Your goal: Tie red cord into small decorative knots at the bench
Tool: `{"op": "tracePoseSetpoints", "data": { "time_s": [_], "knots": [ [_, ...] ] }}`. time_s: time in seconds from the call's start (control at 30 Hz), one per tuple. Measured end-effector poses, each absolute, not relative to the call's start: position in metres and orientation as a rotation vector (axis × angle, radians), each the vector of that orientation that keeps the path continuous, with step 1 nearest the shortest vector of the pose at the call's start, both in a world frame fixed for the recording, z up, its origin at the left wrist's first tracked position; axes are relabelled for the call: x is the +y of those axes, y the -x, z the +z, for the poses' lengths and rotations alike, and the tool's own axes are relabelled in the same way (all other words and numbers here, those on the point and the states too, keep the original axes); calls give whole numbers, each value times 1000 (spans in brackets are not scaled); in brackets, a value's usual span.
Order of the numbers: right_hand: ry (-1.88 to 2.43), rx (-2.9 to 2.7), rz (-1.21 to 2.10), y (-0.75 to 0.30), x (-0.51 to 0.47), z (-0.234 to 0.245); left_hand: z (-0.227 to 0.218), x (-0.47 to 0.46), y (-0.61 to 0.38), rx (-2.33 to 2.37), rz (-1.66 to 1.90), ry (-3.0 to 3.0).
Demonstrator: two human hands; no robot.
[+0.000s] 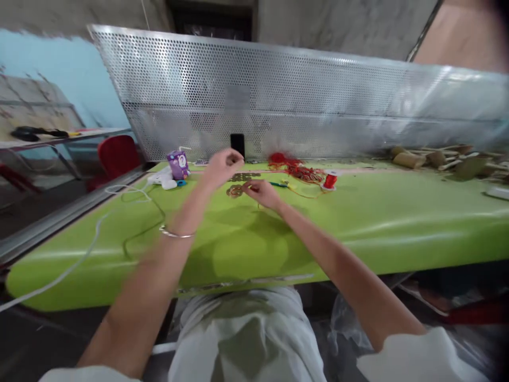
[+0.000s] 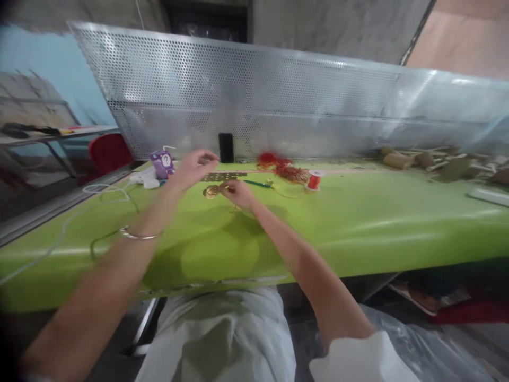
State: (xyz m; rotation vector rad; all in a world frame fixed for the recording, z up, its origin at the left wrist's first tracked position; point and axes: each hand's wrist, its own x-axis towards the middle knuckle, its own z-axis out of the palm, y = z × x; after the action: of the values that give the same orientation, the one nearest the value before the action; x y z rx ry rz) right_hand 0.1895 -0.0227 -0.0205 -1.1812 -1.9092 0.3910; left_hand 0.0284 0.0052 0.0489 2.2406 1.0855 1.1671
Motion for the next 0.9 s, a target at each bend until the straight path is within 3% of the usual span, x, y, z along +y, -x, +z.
{"op": "tracePoseSetpoints", "data": {
  "time_s": [0.23,0.9],
  "knots": [
    [1208,-1869,302,-206,-18,-27,2,-2,-38,925,901,-1875],
    [1331,-1844,153,-212,-27,-22,-4,5,-42,898,1011,-1758]
  ]
}}
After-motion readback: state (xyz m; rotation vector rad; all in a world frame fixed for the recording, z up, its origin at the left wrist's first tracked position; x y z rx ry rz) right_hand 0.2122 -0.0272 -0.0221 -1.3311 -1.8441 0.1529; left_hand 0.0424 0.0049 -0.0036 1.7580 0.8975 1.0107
